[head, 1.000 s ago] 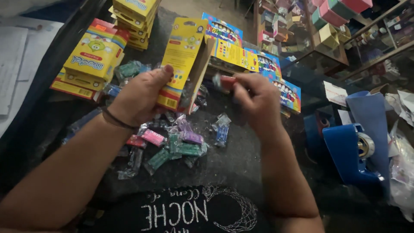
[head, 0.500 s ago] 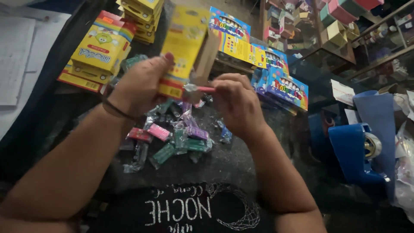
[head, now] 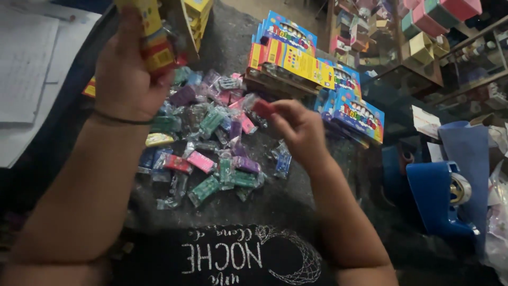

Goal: The person repeatedly picks small plastic-wrapped items from a pile on the table and places them into yellow cardboard boxes. They handle the items one at a time, orienting them before insertion, and stack completed boxes to the side.

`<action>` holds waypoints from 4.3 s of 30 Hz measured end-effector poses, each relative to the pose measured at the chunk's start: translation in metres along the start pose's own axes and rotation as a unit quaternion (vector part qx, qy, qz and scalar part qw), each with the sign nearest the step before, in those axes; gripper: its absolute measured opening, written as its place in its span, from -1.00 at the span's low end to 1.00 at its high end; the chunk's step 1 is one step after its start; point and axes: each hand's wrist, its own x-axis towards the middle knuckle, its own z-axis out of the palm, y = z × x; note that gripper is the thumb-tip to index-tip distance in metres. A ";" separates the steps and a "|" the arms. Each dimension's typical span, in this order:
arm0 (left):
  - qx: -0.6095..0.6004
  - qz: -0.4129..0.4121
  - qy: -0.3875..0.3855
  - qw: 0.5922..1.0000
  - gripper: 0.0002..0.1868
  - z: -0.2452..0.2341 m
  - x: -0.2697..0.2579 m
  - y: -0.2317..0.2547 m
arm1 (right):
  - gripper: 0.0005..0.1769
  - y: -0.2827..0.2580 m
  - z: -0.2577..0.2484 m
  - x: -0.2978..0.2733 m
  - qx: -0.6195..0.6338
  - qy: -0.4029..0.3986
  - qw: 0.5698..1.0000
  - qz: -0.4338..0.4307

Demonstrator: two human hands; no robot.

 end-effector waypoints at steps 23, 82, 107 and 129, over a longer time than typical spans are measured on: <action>0.215 0.203 -0.002 0.955 -0.21 -0.024 0.015 -0.015 | -0.65 -0.042 0.069 -0.008 -0.120 -0.096 0.954 -0.257; 0.028 -0.141 -0.200 0.969 -0.55 0.025 -0.026 -0.028 | -0.76 -0.070 0.007 0.016 -0.209 0.234 0.935 -0.168; 0.055 -0.293 -0.282 0.912 -0.59 0.012 0.001 -0.069 | -0.68 -0.076 -0.002 0.025 -0.100 0.002 0.994 0.046; -0.049 -0.291 -0.237 0.926 -0.68 0.019 -0.003 -0.062 | -0.81 -0.059 -0.026 0.026 0.025 0.233 0.971 -0.040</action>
